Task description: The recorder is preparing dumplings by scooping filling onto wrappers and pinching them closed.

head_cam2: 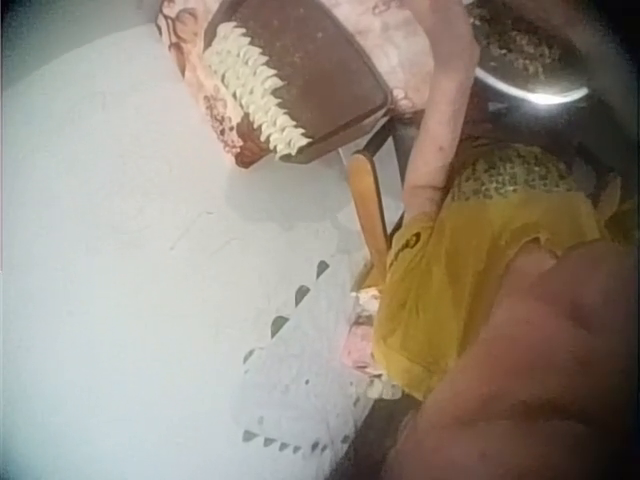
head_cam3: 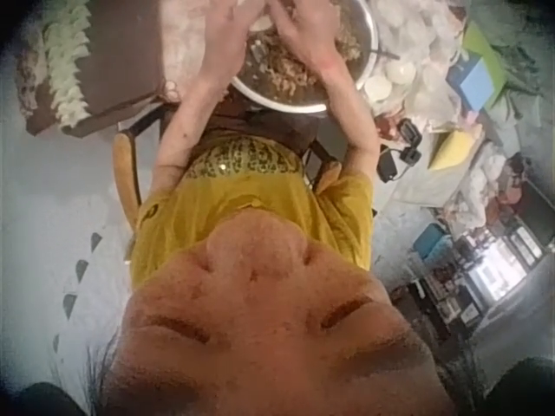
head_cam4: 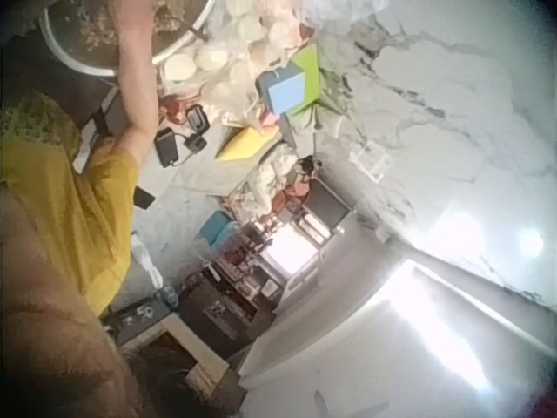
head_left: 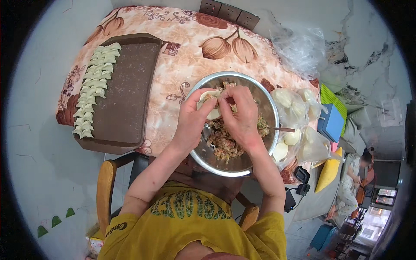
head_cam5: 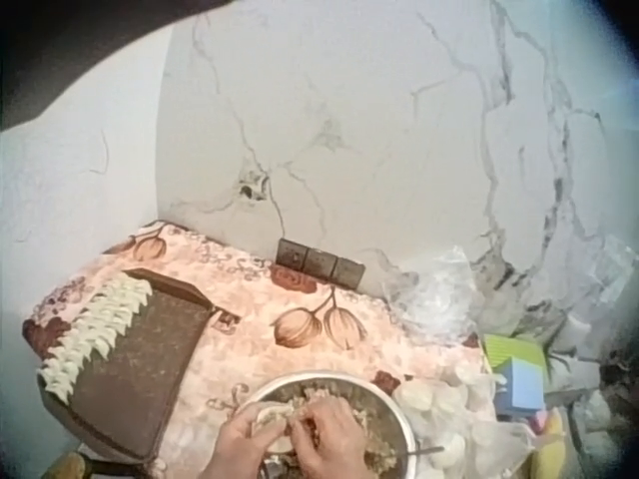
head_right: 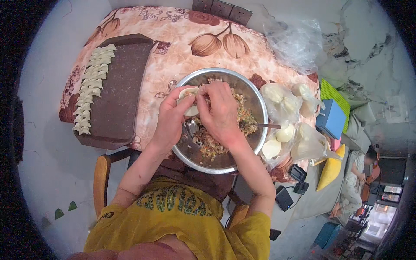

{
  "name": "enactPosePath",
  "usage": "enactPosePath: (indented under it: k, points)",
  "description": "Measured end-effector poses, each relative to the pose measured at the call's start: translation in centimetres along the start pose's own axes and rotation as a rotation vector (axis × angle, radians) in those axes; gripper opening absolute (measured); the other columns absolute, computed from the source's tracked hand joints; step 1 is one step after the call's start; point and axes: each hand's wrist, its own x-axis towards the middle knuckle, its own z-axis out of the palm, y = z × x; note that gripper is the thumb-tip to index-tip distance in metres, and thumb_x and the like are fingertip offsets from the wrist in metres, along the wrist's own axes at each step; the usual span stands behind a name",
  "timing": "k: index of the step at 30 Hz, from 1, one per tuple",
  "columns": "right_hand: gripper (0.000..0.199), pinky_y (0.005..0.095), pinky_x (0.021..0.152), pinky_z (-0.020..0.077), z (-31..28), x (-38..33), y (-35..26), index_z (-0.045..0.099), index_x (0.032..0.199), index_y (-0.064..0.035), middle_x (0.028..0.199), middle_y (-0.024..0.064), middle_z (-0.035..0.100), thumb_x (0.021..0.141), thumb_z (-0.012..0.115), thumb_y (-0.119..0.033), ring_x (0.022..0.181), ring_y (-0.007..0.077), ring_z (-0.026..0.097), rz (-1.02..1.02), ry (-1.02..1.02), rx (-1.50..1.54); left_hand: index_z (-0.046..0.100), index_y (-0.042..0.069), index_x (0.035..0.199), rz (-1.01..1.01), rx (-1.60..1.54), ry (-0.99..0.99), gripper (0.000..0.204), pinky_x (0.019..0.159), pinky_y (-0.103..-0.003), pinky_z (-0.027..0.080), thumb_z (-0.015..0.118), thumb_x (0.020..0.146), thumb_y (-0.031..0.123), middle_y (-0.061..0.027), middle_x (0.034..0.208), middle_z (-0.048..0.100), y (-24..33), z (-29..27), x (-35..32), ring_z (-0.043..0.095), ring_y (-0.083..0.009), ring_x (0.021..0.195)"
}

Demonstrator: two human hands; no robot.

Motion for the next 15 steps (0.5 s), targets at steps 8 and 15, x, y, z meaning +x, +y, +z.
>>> enactPosePath:
  k: [8, 15]
  points:
    - [0.021, 0.0339, 0.067, 0.0512, 0.4, -0.6, -1.2, 0.064, 0.105, -0.0002, 0.09, 0.0122, 0.062, 0.087, 0.074, -0.003, 0.075, 0.0229, 0.062, 0.259, 0.03, 0.101, 0.062, 0.003, 0.122, -0.089, -0.183, 0.044, 0.022, 0.083, -0.027, 0.056, 0.057, 0.102, 0.01, -0.0058, 0.112, 0.069, -0.3, -0.4, 0.2, 0.068, -0.0116, 0.099]
    - [0.016, 0.039, 0.069, 0.0504, 0.2, -0.5, -0.9, 0.064, 0.099, -0.0002, 0.092, 0.0133, 0.063, 0.086, 0.073, -0.002, 0.083, 0.0303, 0.062, 0.181, -0.003, 0.048, 0.062, 0.003, 0.123, -0.073, -0.147, 0.013, 0.023, 0.083, -0.026, 0.055, 0.057, 0.102, 0.01, -0.0052, 0.113, 0.068, 0.5, -0.1, -0.1, 0.067, -0.0113, 0.1]
